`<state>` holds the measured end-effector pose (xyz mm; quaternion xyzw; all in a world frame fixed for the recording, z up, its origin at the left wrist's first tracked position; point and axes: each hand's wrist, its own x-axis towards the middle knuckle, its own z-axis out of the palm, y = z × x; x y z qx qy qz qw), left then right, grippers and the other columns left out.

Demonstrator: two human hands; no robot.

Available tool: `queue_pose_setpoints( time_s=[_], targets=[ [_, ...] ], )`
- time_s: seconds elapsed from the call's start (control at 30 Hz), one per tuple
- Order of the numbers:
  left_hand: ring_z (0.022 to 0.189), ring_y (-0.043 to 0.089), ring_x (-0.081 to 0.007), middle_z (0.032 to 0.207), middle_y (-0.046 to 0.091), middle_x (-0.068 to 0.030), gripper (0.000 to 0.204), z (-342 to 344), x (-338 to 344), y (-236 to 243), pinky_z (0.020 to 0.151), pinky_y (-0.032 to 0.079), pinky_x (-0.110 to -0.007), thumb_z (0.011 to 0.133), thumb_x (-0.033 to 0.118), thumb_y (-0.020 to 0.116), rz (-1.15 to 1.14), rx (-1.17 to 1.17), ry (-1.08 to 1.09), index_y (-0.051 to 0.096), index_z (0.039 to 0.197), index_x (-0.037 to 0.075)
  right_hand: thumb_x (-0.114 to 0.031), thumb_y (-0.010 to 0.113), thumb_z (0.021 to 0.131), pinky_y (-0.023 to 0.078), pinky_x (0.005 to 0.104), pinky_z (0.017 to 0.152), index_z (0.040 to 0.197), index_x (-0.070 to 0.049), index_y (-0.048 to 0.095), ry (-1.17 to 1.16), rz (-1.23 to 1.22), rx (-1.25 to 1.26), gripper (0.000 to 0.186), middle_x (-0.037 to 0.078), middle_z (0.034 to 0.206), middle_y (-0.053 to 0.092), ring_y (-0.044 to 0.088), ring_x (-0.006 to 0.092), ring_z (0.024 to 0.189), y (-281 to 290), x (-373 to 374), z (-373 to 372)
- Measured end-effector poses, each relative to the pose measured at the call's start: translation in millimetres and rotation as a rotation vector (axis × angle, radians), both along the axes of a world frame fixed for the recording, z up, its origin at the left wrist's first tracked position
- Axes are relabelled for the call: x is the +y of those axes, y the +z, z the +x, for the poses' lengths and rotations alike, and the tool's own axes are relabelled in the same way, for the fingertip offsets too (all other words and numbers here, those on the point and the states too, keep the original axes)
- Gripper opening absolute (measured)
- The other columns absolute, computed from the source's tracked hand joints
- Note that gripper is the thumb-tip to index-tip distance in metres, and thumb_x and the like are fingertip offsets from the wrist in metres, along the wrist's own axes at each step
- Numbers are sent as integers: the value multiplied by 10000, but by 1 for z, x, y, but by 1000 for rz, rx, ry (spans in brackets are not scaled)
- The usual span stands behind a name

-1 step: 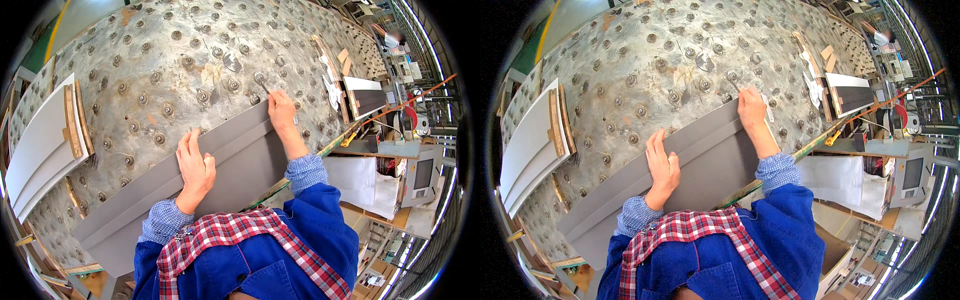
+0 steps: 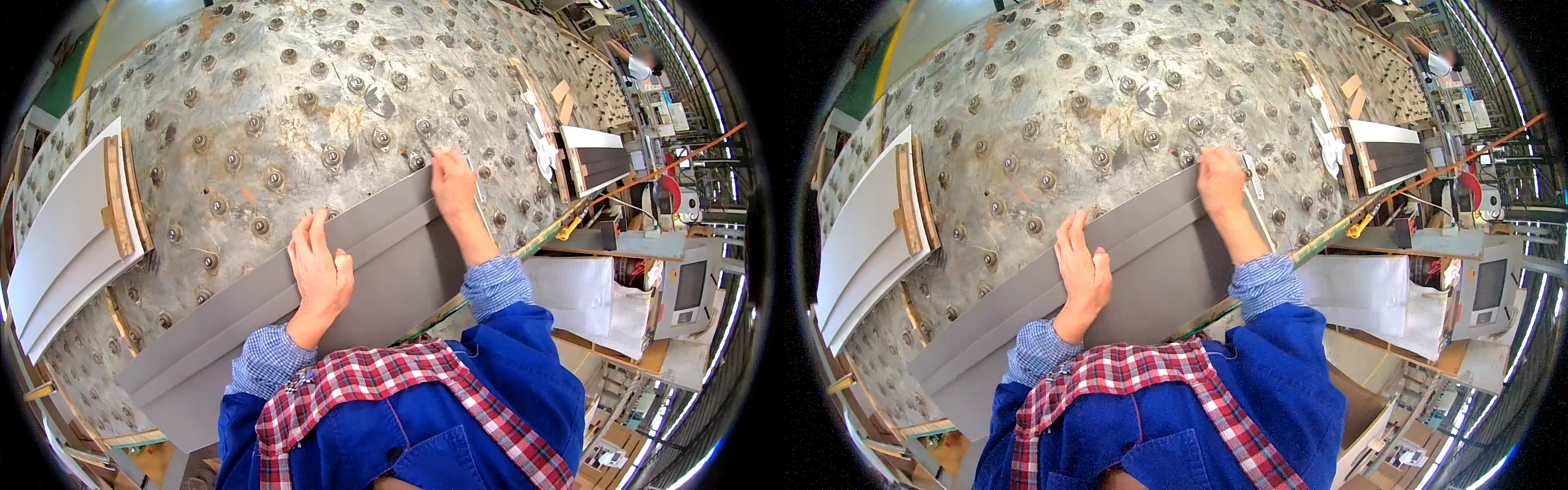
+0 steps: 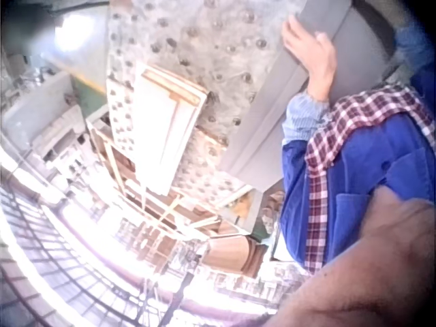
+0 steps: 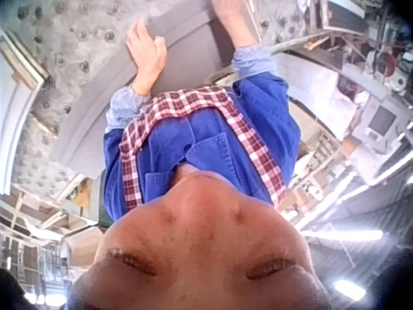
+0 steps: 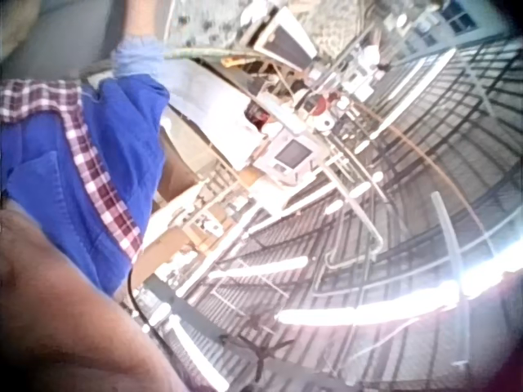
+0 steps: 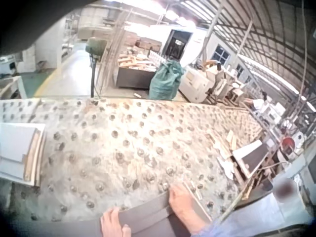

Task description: The person uses a small metal tool to scrape and smooth the edges of a grey rectangular panel on a perforated workbench. They repeatedly run the tool along the panel's perimeter, flip the panel over to treat the other side, and use a yellow tape measure to check dimensions. The person also uses a wooden stick to assist in aligning the panel during the process.

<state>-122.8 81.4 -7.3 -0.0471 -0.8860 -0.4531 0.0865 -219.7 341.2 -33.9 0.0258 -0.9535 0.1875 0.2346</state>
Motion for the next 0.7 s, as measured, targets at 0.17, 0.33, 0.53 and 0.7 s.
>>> queue_pose_setpoints(
  time_s=[0.17,0.33,0.53,0.7],
  targets=[
    [1110,422,-403,1236,397,-243,661,-1,4,1,998,321,-475,698,59,519,-26,4,29,368,1336,-30,-91,588,868,446,396,543,806,-58,596,138,-50,-8,70,113,691,519,548,302,628,8,-102,39],
    [1097,459,-361,1233,380,-233,643,-1,-3,-13,987,364,-454,716,46,464,112,104,57,343,1340,-54,-59,640,746,471,354,571,897,-99,652,347,-308,-114,156,70,728,551,579,273,686,14,-165,60],
    [1084,457,-373,1191,391,-239,629,2,-5,-5,949,379,-462,691,5,504,166,7,56,370,1303,-51,-105,638,821,467,362,585,805,-47,663,125,-127,-36,65,114,698,565,573,294,654,11,-45,6],
    [1061,453,-380,1184,400,-232,619,2,-6,-2,939,372,-466,693,14,512,101,12,20,389,1298,-41,-120,603,809,485,434,634,786,-77,631,-185,79,-40,56,116,802,594,603,333,754,-4,67,-29]
  ],
)
